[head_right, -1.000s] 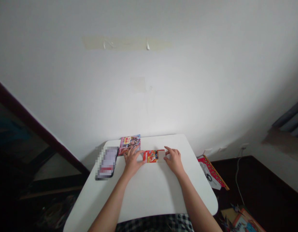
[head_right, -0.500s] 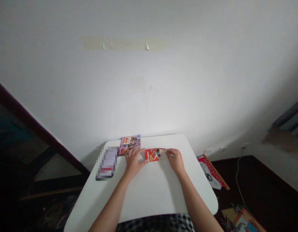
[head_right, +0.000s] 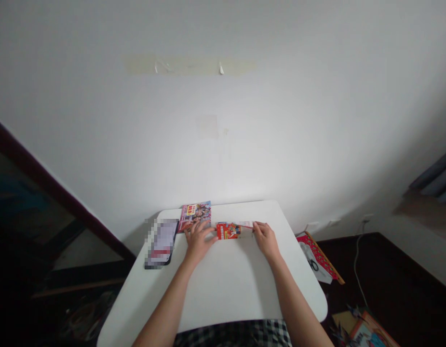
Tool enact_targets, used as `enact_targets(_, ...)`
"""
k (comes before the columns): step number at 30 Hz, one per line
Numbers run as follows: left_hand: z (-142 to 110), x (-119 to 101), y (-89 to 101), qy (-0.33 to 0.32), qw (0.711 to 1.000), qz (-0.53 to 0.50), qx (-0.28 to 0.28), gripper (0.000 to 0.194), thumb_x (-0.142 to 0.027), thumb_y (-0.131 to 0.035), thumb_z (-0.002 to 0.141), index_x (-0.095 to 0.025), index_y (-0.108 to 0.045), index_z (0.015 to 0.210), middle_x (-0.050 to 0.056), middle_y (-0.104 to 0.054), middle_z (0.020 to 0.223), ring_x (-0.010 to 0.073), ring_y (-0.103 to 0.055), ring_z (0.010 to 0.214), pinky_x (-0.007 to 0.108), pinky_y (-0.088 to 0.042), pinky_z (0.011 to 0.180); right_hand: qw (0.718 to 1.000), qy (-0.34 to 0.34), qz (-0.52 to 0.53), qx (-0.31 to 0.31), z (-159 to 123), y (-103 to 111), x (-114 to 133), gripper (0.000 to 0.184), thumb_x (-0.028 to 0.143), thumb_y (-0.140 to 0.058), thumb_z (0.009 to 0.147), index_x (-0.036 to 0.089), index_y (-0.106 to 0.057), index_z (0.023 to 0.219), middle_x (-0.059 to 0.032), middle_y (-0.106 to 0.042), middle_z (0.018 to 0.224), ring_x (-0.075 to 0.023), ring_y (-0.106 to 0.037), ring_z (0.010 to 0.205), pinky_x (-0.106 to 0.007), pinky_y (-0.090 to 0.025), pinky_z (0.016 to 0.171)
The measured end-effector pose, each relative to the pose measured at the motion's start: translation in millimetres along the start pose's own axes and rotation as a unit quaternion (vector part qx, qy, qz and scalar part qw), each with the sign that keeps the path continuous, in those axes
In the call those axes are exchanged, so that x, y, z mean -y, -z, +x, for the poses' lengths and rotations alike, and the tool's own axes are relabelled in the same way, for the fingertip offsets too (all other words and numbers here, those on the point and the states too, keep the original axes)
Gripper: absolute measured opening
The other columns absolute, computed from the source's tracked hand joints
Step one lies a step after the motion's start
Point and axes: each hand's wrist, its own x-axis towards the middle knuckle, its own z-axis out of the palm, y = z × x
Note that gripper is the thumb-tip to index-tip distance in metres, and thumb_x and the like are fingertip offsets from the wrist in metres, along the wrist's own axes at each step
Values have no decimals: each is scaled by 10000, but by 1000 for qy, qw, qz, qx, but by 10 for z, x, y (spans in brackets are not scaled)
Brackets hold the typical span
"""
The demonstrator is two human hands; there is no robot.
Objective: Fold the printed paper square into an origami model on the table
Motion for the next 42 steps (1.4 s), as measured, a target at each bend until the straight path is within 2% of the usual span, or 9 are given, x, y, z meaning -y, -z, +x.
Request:
enact_targets(4,25,34,14,-1,1000,8,19,224,-402,-556,918,-411,-775,967,-38,-519,1493,370,-269,1464,796,-76,1109,999,1,14,34,0,22,-48,572,610,-376,941,245,-733,684,-72,-763,993,-283,-570,1249,-496,-318,1148)
enact_targets(8,23,35,37,0,1000,21,20,362,-451,-413,977,-427,-774,958,-55,-504,1507,357,-263,1476,801,-77,1100,997,15,6,76,-14,43,-95,321,490,-580,874,262,-768,749,-68,-756,1053,-292,-495,1337,-528,-354,1123)
enact_targets(12,-28,-6,66,-27,999,23,7,275,-588,-597,850,-404,-771,954,-22,-475,1529,383,-225,1483,804,-15,1097,994,55,-25,86,-12,46,-130,122,341,-709,776,271,-777,851,-52,-752,1082,-294,-499,1319,-533,-372,1104)
enact_targets(17,-78,-42,96,-41,999,26,12,378,-544,-796,681,-404,-744,1028,1,-461,1530,397,-198,1487,794,21,1107,987,108,-78,91,0,16,-140,209,253,-718,746,303,-773,942,-26,-731,1148,-285,-533,1254,-533,-378,1087)
enact_targets(24,-71,-77,39,-30,999,36,-17,387,-459,-751,758,-398,-706,1138,36,-493,1492,370,-256,1470,754,-54,1144,965,134,-182,131,-90,26,48,435,218,-605,848,426,-668,1225,32,-594,1394,-301,-364,1408,-623,-239,1151)
enact_targets(29,-104,-142,-8,-67,996,32,-52,378,-330,-656,842,-389,-672,1215,46,-517,1463,312,-328,1439,663,-78,1197,956,148,-228,113,-129,-17,166,394,299,-611,867,440,-663,1232,8,-595,1368,-306,-415,1327,-576,-294,1126)
enact_targets(34,-133,-171,-49,-67,997,31,-25,307,-424,-667,834,-417,-708,1138,33,-489,1488,323,-323,1438,687,-44,1184,957,142,-237,85,-141,-32,215,360,459,-644,861,429,-678,1219,-62,-609,1215,-302,-472,1197,-536,-350,1080)
enact_targets(37,-135,-168,-59,-59,997,40,-14,360,-446,-685,815,-435,-691,1175,36,-479,1498,342,-304,1444,709,-25,1172,960,141,-222,98,-137,-5,215,307,456,-629,873,408,-712,1164,-61,-624,1160,-297,-483,1172,-522,-376,1060)
enact_targets(42,-121,-166,-47,-50,998,42,-13,309,-391,-651,855,-449,-708,1153,28,-473,1507,341,-294,1448,723,-39,1164,956,168,-203,132,-135,28,216,249,324,-582,890,360,-722,1094,-4,-583,1367,-308,-386,1348,-599,-253,1149)
